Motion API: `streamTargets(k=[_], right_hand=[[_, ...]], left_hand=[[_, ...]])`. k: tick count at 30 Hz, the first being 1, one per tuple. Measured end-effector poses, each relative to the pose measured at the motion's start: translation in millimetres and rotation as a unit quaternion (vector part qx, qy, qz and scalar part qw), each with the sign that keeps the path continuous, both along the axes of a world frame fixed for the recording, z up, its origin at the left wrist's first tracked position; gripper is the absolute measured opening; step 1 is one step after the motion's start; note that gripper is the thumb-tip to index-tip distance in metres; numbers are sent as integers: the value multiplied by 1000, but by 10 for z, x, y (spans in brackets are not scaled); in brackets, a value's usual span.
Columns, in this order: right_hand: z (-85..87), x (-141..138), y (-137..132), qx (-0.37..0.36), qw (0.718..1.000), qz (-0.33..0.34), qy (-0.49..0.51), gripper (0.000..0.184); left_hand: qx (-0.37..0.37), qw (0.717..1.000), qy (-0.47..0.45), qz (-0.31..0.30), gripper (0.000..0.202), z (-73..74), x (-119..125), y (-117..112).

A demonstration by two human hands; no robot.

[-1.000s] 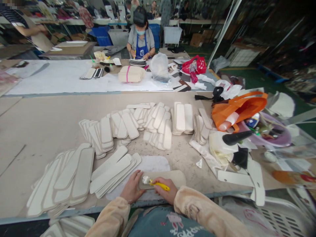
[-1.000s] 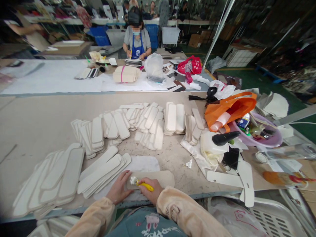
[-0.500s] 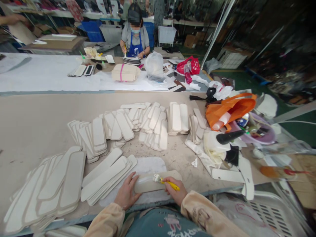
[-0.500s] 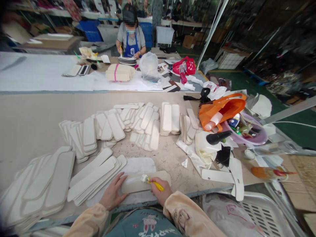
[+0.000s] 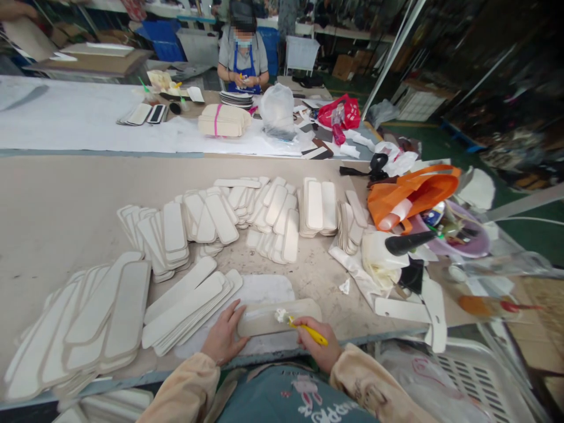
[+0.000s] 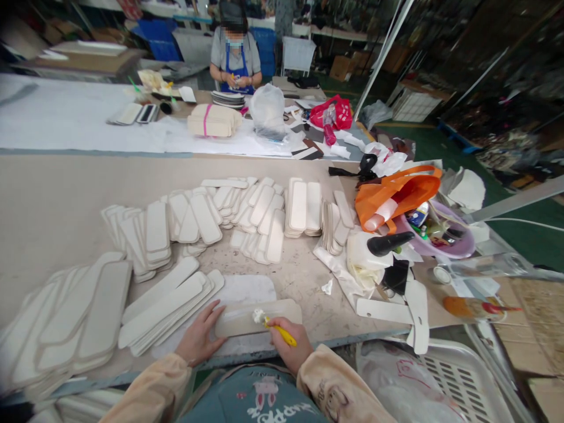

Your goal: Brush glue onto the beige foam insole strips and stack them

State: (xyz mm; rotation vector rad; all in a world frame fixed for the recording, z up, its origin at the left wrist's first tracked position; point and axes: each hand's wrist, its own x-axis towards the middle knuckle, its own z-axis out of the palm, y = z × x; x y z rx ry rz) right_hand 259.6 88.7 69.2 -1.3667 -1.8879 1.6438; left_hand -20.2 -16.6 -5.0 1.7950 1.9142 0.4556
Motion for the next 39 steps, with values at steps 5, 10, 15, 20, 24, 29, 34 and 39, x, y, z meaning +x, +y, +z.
streamTargets(k=[5,10,15,20,24,29,34,39], right_hand=[[-122,-544,-99,-65,991,98,62,25],[-256,-650,-126,-45,989,132,56,25],[-224,-342,-78,-17,995,94,22,25],[-191,88,-36,-11,999,33,-15,26],[-212,422,-7,-21,998,-36,-41,29],[-187,748,52,2,993,-98,-65,29],[-116,680,75,23,989,-140,-41,29],[-194,286,49,-45,991,-123,15,29]], left_hand=[[-12,1000,0,-7,66,36,16,11],[-5,1000,6,-7,66,6,16,-15],[11,1000,12,-9,66,6,20,-20],[29,999,20,-8,63,-6,15,-13],[42,999,28,-5,62,-52,6,-17],[48,998,40,-12,61,-88,-6,-29],[45,998,52,-14,60,-96,-13,-40],[46,998,52,-12,62,-120,-17,-44]])
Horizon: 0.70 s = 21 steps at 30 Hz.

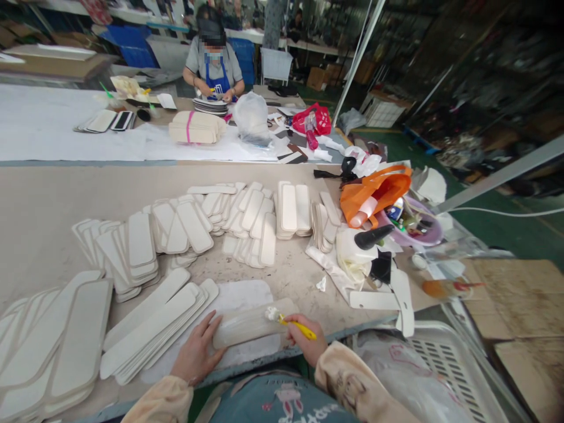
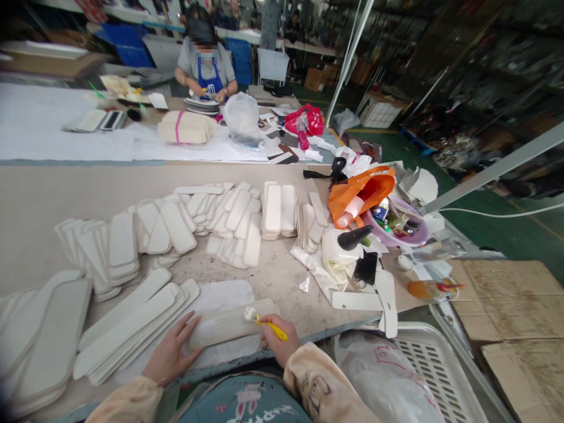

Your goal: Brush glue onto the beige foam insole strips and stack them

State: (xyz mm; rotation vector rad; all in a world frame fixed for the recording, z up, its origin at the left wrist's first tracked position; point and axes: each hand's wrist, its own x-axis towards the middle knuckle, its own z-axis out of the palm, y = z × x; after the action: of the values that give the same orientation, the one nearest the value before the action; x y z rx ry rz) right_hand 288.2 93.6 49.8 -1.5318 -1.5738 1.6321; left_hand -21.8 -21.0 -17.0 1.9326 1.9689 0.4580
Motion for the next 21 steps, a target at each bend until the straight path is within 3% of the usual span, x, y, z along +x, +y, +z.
streamTargets(k=[3,9,14,17,21], right_hand=[[-67,-30,42,-4,1000,0,-13,27],[-2,330,179,18,997,-65,-44,28],[75,169,108,-9,1000,15,-23,29],[66,95,30,11,998,52,-28,28],[18,375,7,31,997,-27,-63,30]], left_hand=[[-6,1000,5,1,63,-13,-5,0],[-4,1000,18,-8,63,-8,-3,-10],[-20,1000,10,-4,65,-23,7,-2],[-41,999,-3,14,66,17,31,2],[-91,995,-25,38,71,192,110,6]])
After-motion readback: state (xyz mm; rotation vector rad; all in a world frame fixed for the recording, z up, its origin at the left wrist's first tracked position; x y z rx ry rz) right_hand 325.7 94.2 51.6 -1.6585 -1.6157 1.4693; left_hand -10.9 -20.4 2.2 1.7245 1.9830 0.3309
